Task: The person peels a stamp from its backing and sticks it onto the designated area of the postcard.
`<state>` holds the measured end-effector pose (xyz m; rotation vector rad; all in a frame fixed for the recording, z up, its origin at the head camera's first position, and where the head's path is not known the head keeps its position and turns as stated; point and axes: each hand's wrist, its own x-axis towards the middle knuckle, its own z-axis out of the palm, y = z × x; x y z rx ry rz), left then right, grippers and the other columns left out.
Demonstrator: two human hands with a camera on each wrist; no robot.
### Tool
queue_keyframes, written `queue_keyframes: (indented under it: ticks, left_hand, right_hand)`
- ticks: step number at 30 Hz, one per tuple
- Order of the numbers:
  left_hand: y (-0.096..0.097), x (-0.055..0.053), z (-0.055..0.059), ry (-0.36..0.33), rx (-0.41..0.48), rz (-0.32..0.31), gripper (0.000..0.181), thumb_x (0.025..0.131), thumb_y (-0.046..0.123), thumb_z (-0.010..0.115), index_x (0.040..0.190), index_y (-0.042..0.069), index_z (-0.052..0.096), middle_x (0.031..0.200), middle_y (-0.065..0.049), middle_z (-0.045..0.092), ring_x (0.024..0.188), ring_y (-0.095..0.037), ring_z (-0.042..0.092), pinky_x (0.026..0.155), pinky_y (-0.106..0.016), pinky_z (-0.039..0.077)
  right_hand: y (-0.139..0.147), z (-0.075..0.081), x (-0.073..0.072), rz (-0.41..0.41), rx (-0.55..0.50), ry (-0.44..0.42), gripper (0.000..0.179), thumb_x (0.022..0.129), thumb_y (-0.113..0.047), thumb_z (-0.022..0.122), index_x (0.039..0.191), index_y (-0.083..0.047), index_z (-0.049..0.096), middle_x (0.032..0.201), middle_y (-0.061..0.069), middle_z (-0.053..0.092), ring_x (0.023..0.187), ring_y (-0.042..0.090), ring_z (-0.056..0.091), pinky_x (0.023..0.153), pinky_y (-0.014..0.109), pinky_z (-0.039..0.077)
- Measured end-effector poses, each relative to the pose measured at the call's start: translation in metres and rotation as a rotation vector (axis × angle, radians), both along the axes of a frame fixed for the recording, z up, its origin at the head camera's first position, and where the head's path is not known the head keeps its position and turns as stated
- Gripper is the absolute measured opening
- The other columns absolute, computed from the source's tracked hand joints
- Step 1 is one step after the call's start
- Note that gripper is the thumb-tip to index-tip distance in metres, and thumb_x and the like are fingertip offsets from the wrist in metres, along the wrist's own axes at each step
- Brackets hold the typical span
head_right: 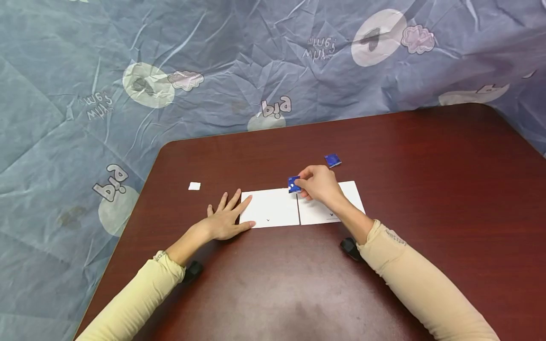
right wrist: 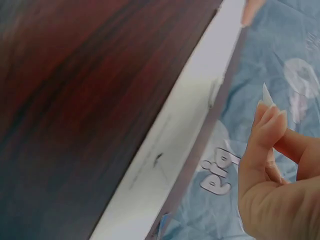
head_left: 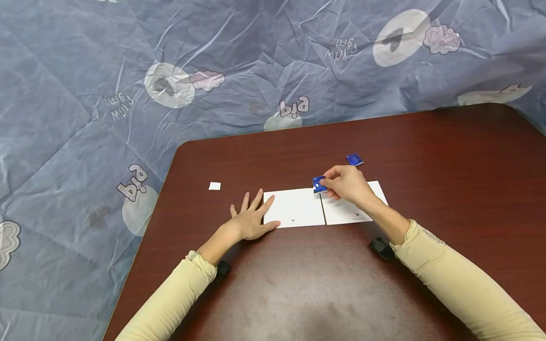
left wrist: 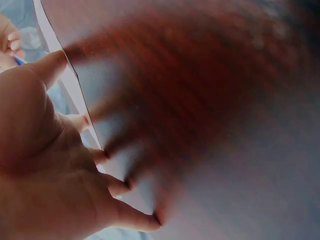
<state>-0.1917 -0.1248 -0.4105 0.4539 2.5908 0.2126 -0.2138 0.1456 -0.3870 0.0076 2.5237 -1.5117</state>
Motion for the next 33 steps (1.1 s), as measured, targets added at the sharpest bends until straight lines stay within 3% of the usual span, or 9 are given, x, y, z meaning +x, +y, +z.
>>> queue_keyframes:
  ticks: [7, 16, 33]
  left_hand:
    - [-0.002, 0.003, -0.003, 0.009, 0.011, -0.012, 0.076, 0.095, 0.061, 0.039, 0.154, 0.031, 0.002, 0.158, 0.004, -0.012, 0.142, -0.029, -0.012, 0.1, -0.072, 0.0]
    - [-0.002, 0.003, -0.006, 0.028, 0.021, -0.011, 0.076, 0.095, 0.062, 0.039, 0.154, 0.031, 0.003, 0.158, 0.003, -0.009, 0.142, -0.03, -0.01, 0.1, -0.072, 0.002]
    - [-0.001, 0.0, -0.002, 0.026, 0.004, -0.02, 0.076, 0.094, 0.062, 0.04, 0.153, 0.032, 0.003, 0.158, 0.004, -0.009, 0.143, -0.029, -0.009, 0.1, -0.072, 0.003]
  right_hand:
    - [-0.01, -0.013, -0.007, 0.024, -0.028, -0.165, 0.018, 0.092, -0.009, 0.063, 0.102, 0.006, 0.059, 0.067, 0.009, 0.065, 0.054, 0.01, 0.061, 0.055, 0.025, 0.053]
    - [-0.02, -0.016, -0.01, -0.017, -0.092, -0.31, 0.021, 0.092, -0.007, 0.063, 0.105, 0.008, 0.056, 0.065, 0.008, 0.062, 0.048, 0.007, 0.059, 0.052, 0.021, 0.051]
    - [-0.018, -0.012, -0.016, 0.014, -0.121, -0.363, 0.021, 0.091, -0.001, 0.062, 0.105, 0.012, 0.055, 0.061, 0.008, 0.064, 0.047, 0.008, 0.06, 0.051, 0.021, 0.051]
